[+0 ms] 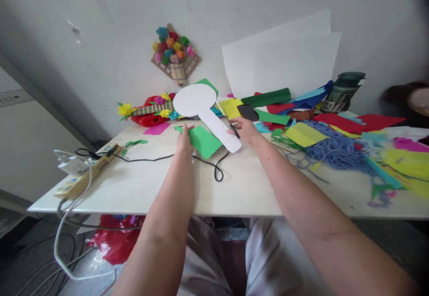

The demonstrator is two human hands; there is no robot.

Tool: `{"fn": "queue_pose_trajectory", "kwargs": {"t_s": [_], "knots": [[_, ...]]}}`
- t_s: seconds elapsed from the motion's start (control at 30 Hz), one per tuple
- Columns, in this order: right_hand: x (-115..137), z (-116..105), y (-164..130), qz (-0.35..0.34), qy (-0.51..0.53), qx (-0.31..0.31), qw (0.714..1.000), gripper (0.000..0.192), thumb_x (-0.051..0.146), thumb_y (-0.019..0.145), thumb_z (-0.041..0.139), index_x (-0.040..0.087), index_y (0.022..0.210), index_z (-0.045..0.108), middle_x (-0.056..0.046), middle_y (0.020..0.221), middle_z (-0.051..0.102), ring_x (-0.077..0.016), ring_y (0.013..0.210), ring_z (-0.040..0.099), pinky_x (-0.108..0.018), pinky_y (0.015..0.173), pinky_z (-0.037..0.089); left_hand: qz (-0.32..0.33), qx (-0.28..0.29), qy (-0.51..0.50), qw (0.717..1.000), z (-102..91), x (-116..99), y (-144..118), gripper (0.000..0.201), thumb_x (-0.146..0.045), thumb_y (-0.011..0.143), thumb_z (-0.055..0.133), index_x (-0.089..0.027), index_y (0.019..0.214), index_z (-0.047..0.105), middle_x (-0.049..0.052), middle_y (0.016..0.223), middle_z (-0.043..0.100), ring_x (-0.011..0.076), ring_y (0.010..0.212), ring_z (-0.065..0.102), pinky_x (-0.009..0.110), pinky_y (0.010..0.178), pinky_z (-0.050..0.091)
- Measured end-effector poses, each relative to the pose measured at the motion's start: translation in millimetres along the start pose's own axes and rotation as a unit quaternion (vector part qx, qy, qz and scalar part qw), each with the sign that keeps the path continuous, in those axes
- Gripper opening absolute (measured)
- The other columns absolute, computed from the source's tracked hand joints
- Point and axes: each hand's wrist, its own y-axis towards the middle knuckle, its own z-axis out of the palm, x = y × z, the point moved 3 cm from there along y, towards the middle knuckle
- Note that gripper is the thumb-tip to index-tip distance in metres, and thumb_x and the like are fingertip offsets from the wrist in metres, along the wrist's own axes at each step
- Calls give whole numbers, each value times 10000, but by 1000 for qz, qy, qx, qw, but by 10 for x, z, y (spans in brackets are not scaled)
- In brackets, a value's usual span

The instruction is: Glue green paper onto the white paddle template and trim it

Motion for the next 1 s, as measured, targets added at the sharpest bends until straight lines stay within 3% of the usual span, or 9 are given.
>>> {"fn": "queue_pose_trajectory", "kwargs": {"t_s": [0.17,0.33,0.57,0.67,0.87,1.0], "knots": [[-25,-106,74,-26,0,-69,997,421,265,520,713,157,883,530,66,554,510,-97,528,517,-230,522,440,16,-41,88,995,-54,14,21,245,-369,711,652,-162,698,521,-37,504,474,100,451,499,245,543,460],[-87,-146,117,-35,-24,-88,995,433,309,516,702,167,887,530,64,560,513,-97,523,509,-229,516,437,-3,23,146,989,14,9,-53,207,-293,722,630,-142,623,530,-15,458,490,104,404,482,235,489,433],[-308,-261,172,-15,-119,-90,989,366,167,544,673,151,898,583,27,618,587,-110,564,545,-237,543,449,6,87,176,980,33,-10,-84,286,-373,648,693,-132,588,550,-2,456,503,103,392,463,230,449,393],[-359,-317,188,-6,-230,-110,967,358,201,564,697,154,913,630,-18,686,643,-143,632,588,-259,594,460,39,69,194,978,28,-23,-59,345,-463,703,616,-139,601,561,-11,457,481,102,407,453,230,458,380],[-299,-422,161,-19,-434,-164,886,212,346,681,635,186,796,714,-78,809,694,-210,805,617,-288,712,449,109,61,218,968,50,-48,-68,402,-474,793,504,-164,539,480,-48,436,355,79,407,340,202,421,274],[-333,-511,176,15,-446,-156,881,189,309,688,619,147,719,711,-145,793,681,-257,831,612,-328,721,445,167,55,196,965,69,-76,-95,363,-385,802,534,-168,526,443,-50,488,317,76,460,310,188,441,262]]}}
